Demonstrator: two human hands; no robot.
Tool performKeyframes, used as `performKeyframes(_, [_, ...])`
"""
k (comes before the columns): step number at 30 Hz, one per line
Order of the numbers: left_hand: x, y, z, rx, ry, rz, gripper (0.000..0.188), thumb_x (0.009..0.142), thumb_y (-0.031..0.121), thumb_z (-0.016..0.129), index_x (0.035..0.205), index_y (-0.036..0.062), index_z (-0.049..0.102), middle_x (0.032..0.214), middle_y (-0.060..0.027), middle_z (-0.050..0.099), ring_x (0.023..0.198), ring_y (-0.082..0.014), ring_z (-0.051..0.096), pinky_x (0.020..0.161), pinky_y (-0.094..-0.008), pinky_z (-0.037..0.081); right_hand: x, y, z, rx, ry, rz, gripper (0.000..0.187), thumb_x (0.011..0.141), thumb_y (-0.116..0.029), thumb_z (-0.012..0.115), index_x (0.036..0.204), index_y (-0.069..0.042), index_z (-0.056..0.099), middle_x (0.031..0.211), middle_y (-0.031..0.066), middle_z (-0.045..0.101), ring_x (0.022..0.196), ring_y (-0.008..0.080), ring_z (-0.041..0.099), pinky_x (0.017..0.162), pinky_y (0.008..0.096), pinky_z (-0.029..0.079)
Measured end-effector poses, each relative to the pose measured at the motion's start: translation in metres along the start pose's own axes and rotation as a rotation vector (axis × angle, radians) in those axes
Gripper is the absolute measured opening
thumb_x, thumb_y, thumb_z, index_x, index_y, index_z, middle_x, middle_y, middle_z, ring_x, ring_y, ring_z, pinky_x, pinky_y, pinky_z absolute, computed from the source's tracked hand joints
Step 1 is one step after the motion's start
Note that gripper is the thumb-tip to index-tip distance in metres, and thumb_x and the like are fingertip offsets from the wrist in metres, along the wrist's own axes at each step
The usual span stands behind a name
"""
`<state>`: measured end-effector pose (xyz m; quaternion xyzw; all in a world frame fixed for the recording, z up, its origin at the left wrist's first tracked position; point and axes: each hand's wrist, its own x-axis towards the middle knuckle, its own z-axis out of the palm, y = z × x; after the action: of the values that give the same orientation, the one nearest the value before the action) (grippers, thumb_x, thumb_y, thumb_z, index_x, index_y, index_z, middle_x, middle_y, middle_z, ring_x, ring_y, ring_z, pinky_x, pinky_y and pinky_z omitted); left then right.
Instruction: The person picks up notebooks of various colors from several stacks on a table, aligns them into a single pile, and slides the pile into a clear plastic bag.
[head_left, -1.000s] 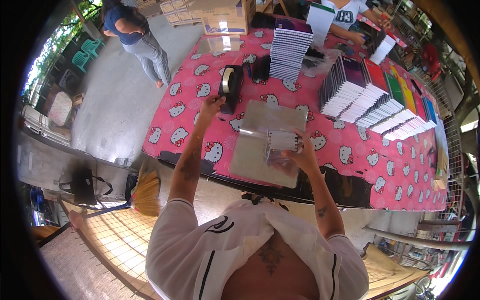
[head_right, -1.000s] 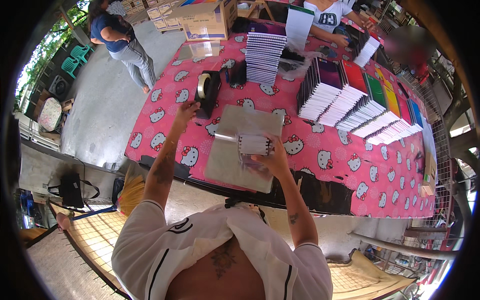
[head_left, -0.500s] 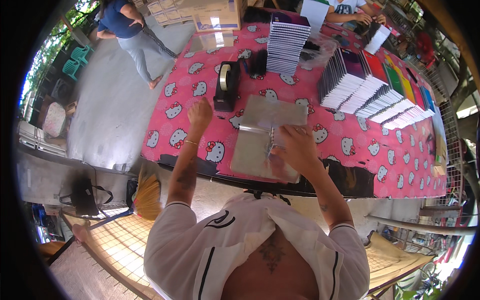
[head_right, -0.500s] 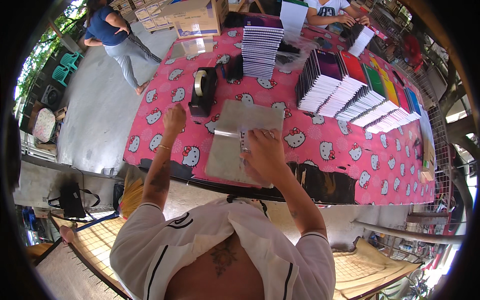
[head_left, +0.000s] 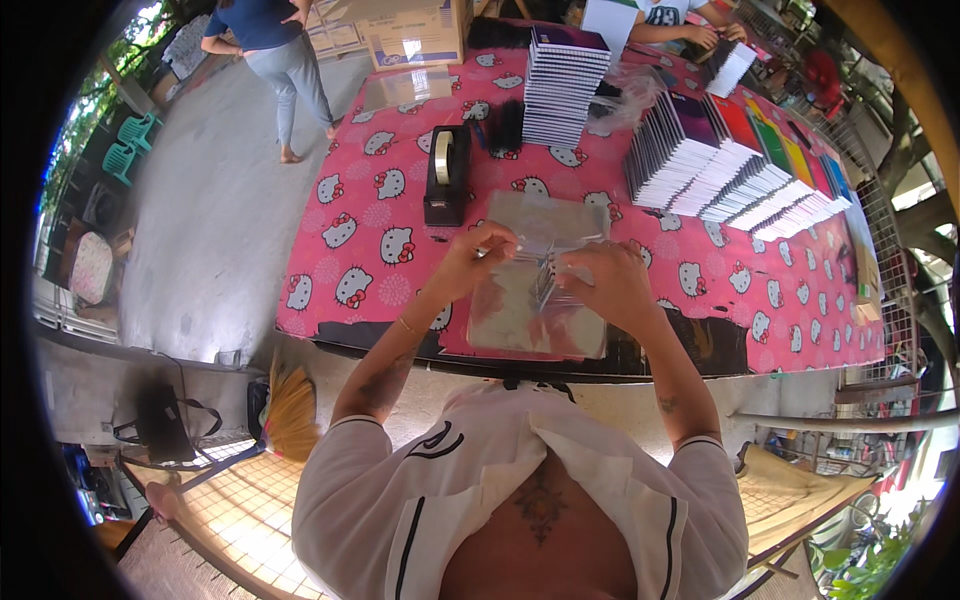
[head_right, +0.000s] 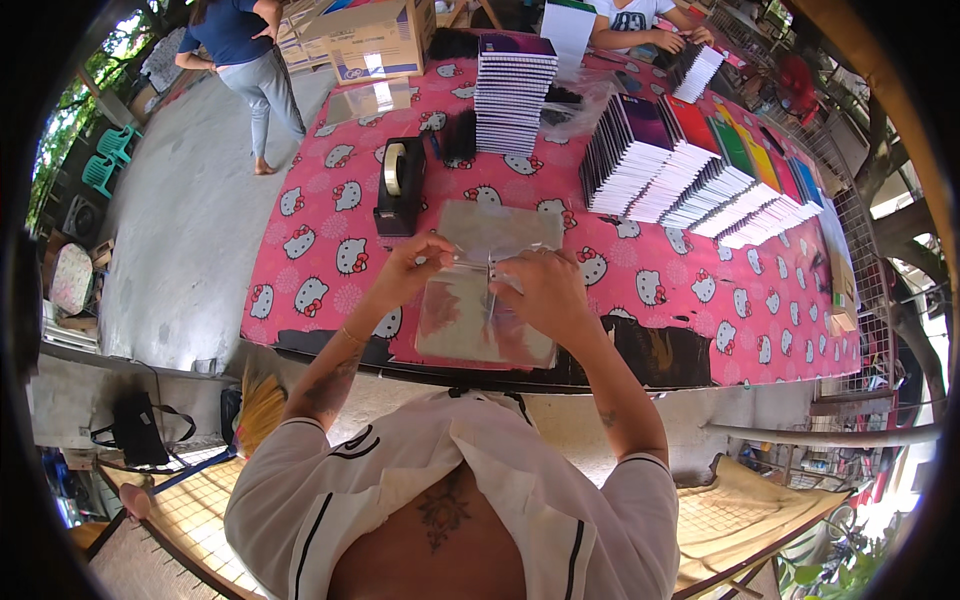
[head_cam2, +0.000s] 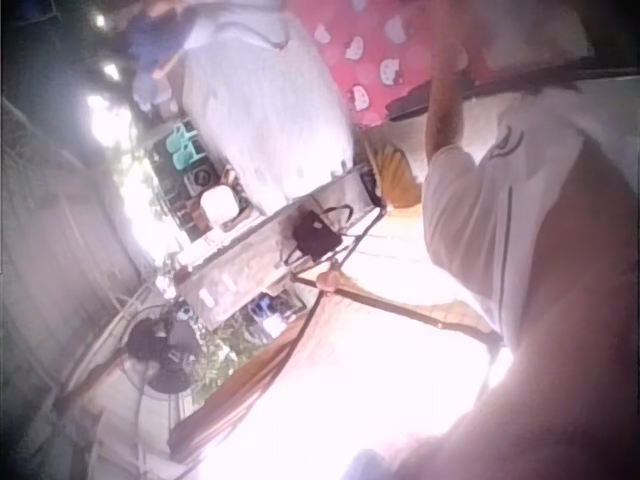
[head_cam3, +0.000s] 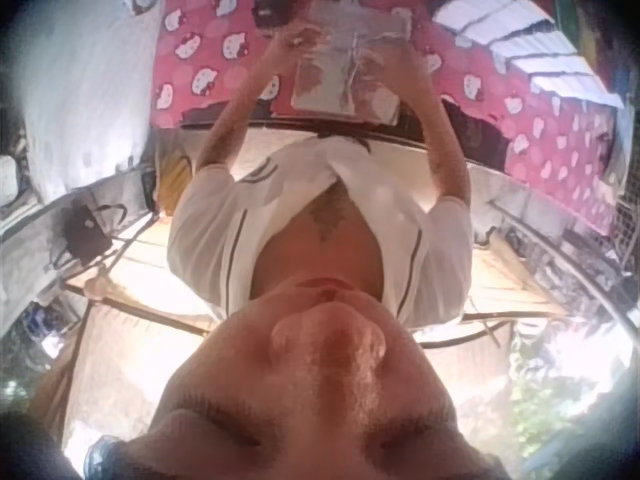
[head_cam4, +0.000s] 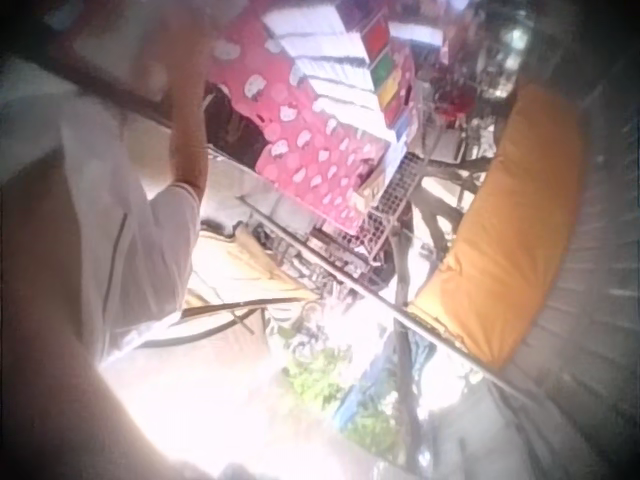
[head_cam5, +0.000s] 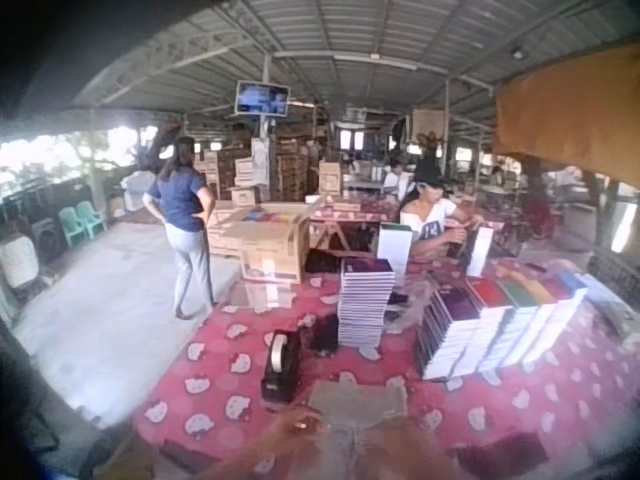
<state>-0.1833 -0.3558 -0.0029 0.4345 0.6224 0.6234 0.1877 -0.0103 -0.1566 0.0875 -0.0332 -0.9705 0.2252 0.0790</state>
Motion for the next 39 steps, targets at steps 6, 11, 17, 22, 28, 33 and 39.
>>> performKeyframes(6, [0.031, 0.006, 0.027, 0.031, -0.213, 0.162, 0.030, 0.091, -0.001, 0.067, 0.121, 0.0029, 0.062, 0.107, -0.0049, 0.061, 0.102, -0.0136, 0.060, 0.086, -0.0292, 0.049, 0.003, -0.015, 0.009, -0.057, 0.084, -0.056, 0.031, 0.078, -0.030, 0.075, 0.106, -0.015, 0.075, 0.093, 0.0057, 0.072, 0.089, 0.0257, 0.067, 0.089, 0.0428, 0.041])
performKeyframes(11, [0.053, 0.019, 0.015, 0.268, -0.300, 0.310, 0.027, 0.086, 0.005, 0.073, 0.113, 0.0121, 0.072, 0.123, -0.0075, 0.055, 0.118, -0.0209, 0.052, 0.098, -0.0382, 0.042, -0.005, -0.014, -0.002, -0.223, 0.053, -0.123, 0.030, 0.075, -0.024, 0.078, 0.103, -0.015, 0.074, 0.098, 0.0048, 0.071, 0.097, 0.0237, 0.065, 0.089, 0.0409, 0.041])
performKeyframes(17, [0.053, 0.029, 0.011, 0.333, -0.229, 0.316, 0.014, 0.084, 0.011, 0.075, 0.097, 0.0147, 0.077, 0.133, -0.0104, 0.054, 0.133, -0.0272, 0.042, 0.108, -0.0456, 0.032, -0.034, 0.023, -0.037, 0.165, 0.543, -0.078, 0.039, 0.069, -0.026, 0.084, 0.102, -0.012, 0.068, 0.119, 0.0058, 0.064, 0.110, 0.0264, 0.059, 0.098, 0.0403, 0.040])
performKeyframes(22, [0.070, 0.021, 0.044, 0.418, -0.252, 0.392, 0.014, 0.082, 0.013, 0.077, 0.096, 0.0164, 0.077, 0.143, -0.0122, 0.047, 0.138, -0.0305, 0.038, 0.110, -0.0466, 0.030, -0.050, 0.072, 0.029, 0.128, 0.192, -0.183, 0.053, 0.066, -0.023, 0.087, 0.115, -0.016, 0.069, 0.134, 0.0094, 0.055, 0.130, 0.0305, 0.048, 0.105, 0.0425, 0.038])
performKeyframes(28, [0.072, 0.013, 0.072, 0.489, -0.163, 0.449, 0.015, 0.083, 0.013, 0.076, 0.097, 0.0188, 0.077, 0.152, -0.0133, 0.039, 0.138, -0.0319, 0.037, 0.112, -0.0472, 0.030, -0.047, 0.073, 0.067, 0.330, 0.221, -0.252, 0.049, 0.078, -0.025, 0.079, 0.125, -0.017, 0.068, 0.145, 0.0147, 0.047, 0.138, 0.0329, 0.042, 0.107, 0.0438, 0.038])
performKeyframes(33, [0.059, 0.021, 0.056, 0.411, -0.114, 0.196, 0.016, 0.084, 0.012, 0.076, 0.098, 0.0188, 0.077, 0.153, -0.0118, 0.040, 0.138, -0.0322, 0.037, 0.112, -0.0473, 0.030, -0.050, 0.097, 0.069, 1.224, 0.466, 0.074, 0.031, 0.088, -0.017, 0.070, 0.119, -0.011, 0.071, 0.147, 0.0147, 0.044, 0.136, 0.0283, 0.043, 0.109, 0.0434, 0.037])
performKeyframes(39, [0.069, 0.024, 0.069, 0.559, -0.196, 0.324, 0.017, 0.083, 0.013, 0.076, 0.098, 0.0201, 0.077, 0.153, -0.0097, 0.041, 0.139, -0.0343, 0.036, 0.112, -0.0503, 0.029, -0.029, 0.094, 0.088, 1.094, 0.202, 0.285, 0.032, 0.089, -0.009, 0.067, 0.121, -0.006, 0.067, 0.144, 0.0144, 0.046, 0.131, 0.0276, 0.048, 0.109, 0.0409, 0.037])
